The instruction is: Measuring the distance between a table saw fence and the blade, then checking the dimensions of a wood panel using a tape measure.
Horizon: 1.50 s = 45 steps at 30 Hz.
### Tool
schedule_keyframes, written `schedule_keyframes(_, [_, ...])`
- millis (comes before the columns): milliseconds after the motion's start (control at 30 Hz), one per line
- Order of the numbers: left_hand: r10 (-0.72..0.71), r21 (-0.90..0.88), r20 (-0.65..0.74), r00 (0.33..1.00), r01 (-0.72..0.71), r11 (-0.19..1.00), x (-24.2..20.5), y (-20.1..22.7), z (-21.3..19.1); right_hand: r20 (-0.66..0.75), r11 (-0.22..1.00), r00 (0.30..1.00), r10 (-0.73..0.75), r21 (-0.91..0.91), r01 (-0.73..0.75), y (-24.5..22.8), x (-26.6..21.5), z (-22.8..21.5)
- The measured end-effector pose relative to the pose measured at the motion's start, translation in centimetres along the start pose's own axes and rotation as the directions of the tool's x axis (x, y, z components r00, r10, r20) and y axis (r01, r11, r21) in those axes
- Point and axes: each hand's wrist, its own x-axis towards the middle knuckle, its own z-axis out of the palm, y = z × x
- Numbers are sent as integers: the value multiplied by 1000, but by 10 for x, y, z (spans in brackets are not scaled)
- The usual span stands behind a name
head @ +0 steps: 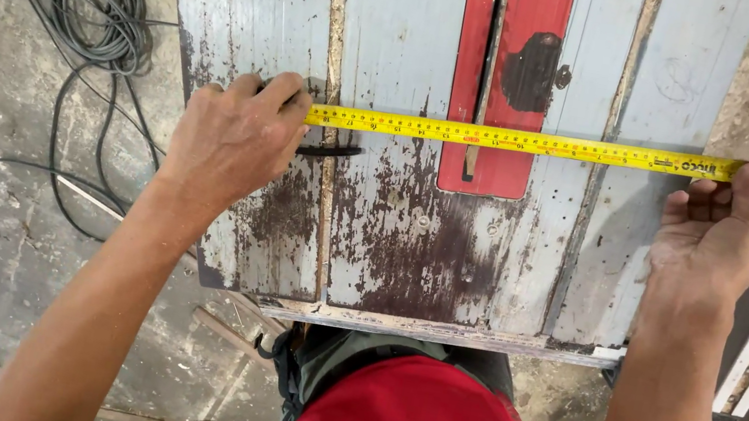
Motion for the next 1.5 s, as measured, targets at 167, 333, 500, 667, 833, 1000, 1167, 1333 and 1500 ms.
schedule_keyframes(167, [38,32,-53,998,-36,999,6,-3,-4,58,996,997,-50,-70,54,0,-7,5])
schedule_keyframes(333, [40,16,-13,999,-40,999,3,-3,-2,94,988,991,-97,-107,107,4,-7,3])
schedule_keyframes(500, [45,-2,-8,999,-45,999,5,-4,0,120,985,986,-115,-114,129,3,-10,6])
schedule_keyframes(667, [45,-23,-5,999,-45,999,4,-5,5,91,984,989,-115,-124,126,2,-15,10])
schedule_keyframes(833, [47,-18,-4,999,-47,999,6,-5,2,60,981,991,-118,-145,126,0,-19,15])
schedule_keyframes(1000, [47,-18,0,999,-47,999,7,-5,2,73,986,992,-100,-128,109,0,-16,13])
schedule_keyframes(1167, [43,-17,22,999,-43,999,8,-8,9,98,991,994,-49,-116,60,-2,-16,11])
schedule_keyframes(1333, [43,-12,43,998,-43,999,14,-6,-4,131,993,991,-27,-114,42,-3,-15,8])
schedule_keyframes(1500, [48,-19,42,998,-47,999,15,-9,-6,106,990,994,-39,-130,52,-3,-19,8])
